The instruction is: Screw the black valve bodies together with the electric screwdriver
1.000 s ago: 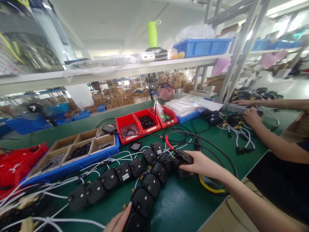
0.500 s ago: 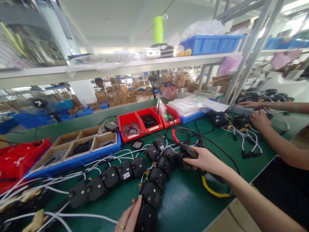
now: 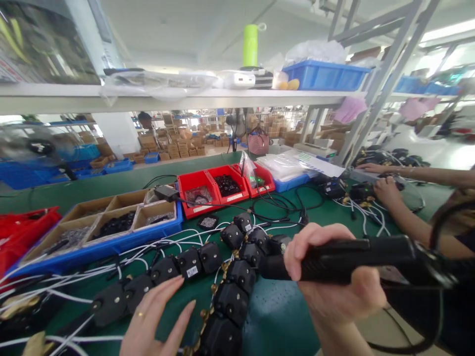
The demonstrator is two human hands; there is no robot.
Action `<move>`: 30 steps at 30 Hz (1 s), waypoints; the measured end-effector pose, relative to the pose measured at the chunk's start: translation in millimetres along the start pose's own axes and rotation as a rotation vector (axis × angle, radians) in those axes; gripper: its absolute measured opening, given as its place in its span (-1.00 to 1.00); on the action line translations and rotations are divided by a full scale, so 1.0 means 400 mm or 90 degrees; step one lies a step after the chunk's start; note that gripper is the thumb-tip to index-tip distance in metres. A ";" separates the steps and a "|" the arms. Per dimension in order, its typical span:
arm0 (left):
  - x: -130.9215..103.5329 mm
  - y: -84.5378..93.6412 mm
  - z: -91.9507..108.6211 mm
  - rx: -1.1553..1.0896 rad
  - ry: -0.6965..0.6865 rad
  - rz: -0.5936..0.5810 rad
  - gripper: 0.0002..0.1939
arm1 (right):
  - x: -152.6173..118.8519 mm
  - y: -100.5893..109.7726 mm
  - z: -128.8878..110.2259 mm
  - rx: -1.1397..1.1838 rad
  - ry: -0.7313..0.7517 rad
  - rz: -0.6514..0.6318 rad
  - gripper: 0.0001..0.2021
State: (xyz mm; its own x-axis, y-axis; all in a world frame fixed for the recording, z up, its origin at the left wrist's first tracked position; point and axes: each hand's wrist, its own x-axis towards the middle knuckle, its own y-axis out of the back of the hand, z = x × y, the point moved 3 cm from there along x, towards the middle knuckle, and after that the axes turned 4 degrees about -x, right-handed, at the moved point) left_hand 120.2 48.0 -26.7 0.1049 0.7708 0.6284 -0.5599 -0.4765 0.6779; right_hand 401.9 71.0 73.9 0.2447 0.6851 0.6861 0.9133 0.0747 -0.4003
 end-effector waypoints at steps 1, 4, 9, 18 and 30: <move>0.031 -0.004 -0.016 0.002 -0.001 -0.005 -0.62 | -0.017 -0.030 0.010 0.015 0.015 -0.010 -0.65; 0.113 -0.041 -0.051 -0.025 -0.032 -0.069 -0.56 | -0.066 -0.109 0.051 0.036 0.018 -0.056 -0.63; 0.204 -0.113 -0.057 -0.002 -0.006 -0.346 -0.44 | -0.101 -0.189 0.126 0.045 0.076 -0.064 -0.83; 0.269 -0.129 -0.077 -0.114 -0.011 -0.477 -0.44 | -0.102 -0.222 0.159 -0.040 0.068 -0.060 -0.84; 0.270 -0.144 -0.085 -0.122 -0.010 -0.485 -0.50 | -0.115 -0.227 0.195 -0.056 0.079 -0.064 -0.81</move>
State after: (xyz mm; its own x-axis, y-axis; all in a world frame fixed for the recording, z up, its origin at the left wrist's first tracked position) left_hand 135.8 172.9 -10.6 0.5277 0.8491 0.0230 -0.4613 0.2637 0.8472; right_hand 282.4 89.3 31.3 0.1843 0.5827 0.7915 0.9586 0.0712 -0.2757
